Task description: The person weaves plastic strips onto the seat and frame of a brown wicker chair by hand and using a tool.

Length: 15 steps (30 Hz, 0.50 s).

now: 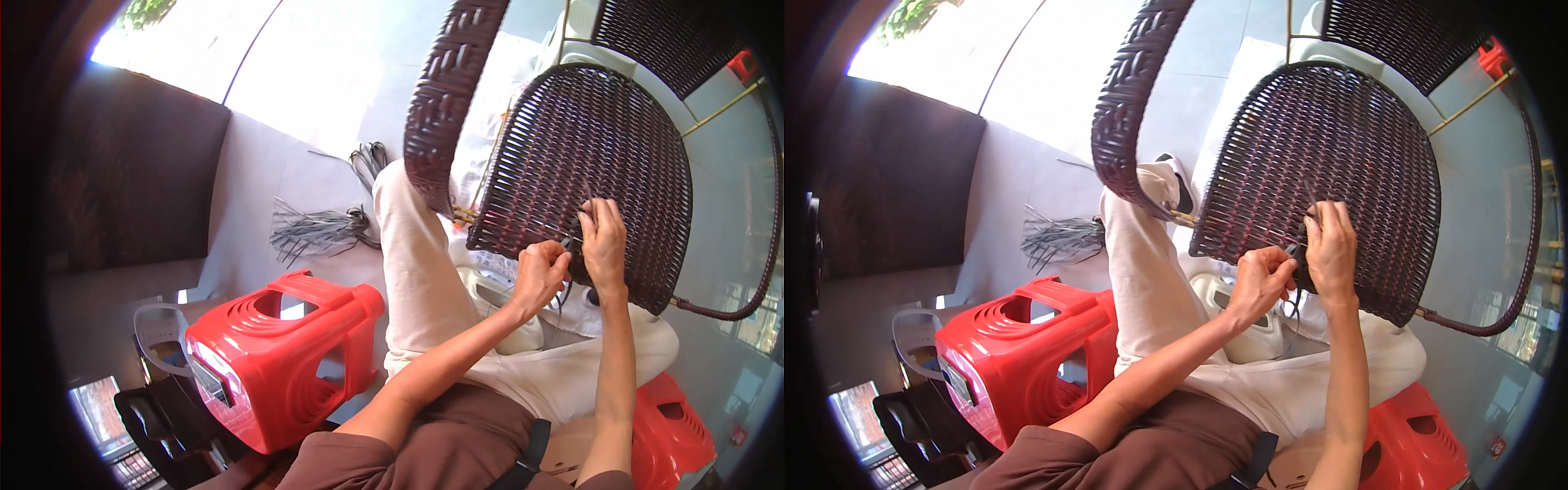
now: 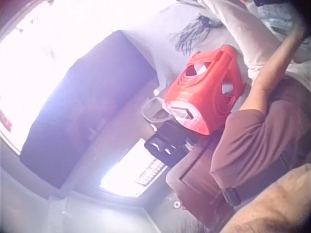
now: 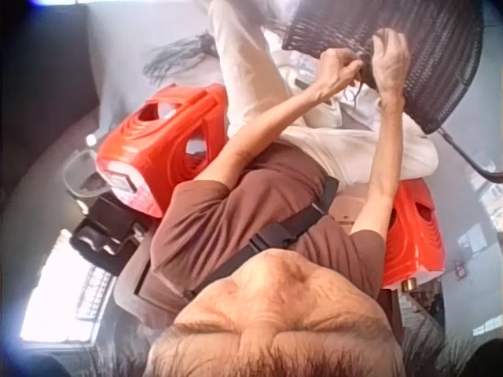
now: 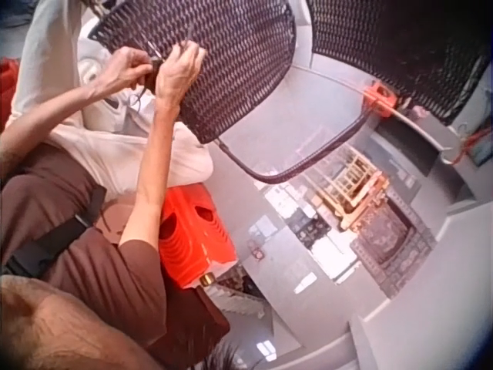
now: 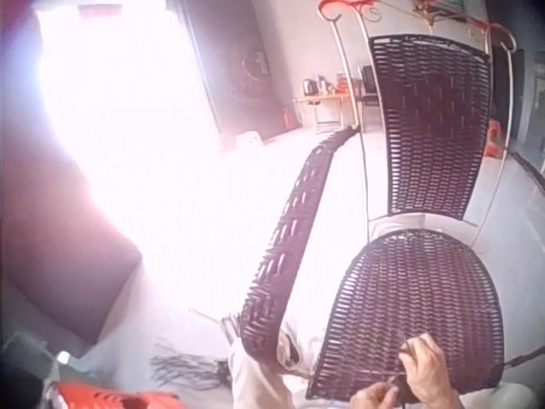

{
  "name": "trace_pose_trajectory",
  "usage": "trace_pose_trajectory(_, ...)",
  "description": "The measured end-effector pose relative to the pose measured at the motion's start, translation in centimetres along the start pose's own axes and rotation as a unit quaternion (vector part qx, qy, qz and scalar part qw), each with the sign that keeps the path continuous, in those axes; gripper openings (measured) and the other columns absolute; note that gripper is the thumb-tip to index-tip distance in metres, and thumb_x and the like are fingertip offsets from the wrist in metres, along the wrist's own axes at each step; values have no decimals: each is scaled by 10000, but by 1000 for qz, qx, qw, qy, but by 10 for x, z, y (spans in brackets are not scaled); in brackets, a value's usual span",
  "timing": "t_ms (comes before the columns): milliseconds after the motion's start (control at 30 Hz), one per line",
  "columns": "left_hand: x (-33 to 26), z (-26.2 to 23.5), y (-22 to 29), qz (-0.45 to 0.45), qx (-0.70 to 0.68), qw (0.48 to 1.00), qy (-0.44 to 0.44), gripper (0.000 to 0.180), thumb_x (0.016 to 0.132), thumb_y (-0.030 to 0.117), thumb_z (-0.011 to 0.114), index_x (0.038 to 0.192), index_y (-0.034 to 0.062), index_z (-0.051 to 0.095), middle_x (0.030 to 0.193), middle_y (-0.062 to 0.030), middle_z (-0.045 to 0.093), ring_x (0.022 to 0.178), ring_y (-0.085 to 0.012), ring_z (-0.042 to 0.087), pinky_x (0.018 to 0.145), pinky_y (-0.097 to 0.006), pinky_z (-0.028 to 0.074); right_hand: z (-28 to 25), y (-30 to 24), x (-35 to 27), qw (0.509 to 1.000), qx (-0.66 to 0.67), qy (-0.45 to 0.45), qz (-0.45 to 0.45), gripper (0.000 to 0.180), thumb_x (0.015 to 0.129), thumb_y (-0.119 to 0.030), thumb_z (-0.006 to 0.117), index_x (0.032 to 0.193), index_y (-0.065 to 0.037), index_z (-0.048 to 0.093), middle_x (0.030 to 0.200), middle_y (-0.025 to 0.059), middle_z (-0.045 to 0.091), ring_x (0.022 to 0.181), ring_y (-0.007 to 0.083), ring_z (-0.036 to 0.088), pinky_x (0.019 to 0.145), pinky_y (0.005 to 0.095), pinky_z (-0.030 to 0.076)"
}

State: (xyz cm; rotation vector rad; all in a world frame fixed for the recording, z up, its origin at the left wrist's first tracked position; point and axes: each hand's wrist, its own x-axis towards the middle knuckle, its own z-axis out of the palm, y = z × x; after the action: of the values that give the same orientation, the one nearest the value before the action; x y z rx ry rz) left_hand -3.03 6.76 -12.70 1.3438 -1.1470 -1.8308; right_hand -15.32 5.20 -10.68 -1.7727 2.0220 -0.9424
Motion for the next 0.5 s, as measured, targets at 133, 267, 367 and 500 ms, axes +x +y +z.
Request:
trace_pose_trajectory(133, 1, 7, 2, -1, 15, 1000, 26, 185, 842, 79, 531, 753, -73, 588, 543, -84, 590, 418, -90, 530, 385, -237, 419, 1, 4, -7, 999, -25, -5, -27, 104, 787, 12, 583, 880, 35, 542, 824, 147, 510, 738, 314, 549, 657, 387, 442)
trace_pose_trajectory(267, 1, 10, 0, 15, 10, 999, 28, 185, 835, 81, 526, 753, -72, 590, 538, -90, 592, 418, -94, 531, 387, -242, 418, 3, 3, -11, 1000, 2, 10, -8, 71, 757, 35, 605, 799, 45, 548, 789, 130, 513, 684, 275, 550, 624, 367, 443)
trace_pose_trajectory(367, 2, 11, 1, 22, 14, 999, 23, 183, 829, 84, 529, 758, -70, 596, 537, -87, 594, 418, -93, 533, 390, -247, 420, 2, 4, -7, 998, 30, -14, 53, 70, 753, 48, 596, 760, 42, 526, 777, 122, 513, 668, 263, 537, 608, 355, 430)
trace_pose_trajectory(500, 1, 7, -3, 31, 24, 999, 29, 186, 832, 91, 533, 762, -69, 598, 540, -88, 595, 423, -91, 537, 397, -249, 426, 8, 2, -8, 999, -18, -30, 13, 71, 810, 9, 549, 851, 32, 496, 794, 142, 504, 729, 306, 536, 658, 388, 430)
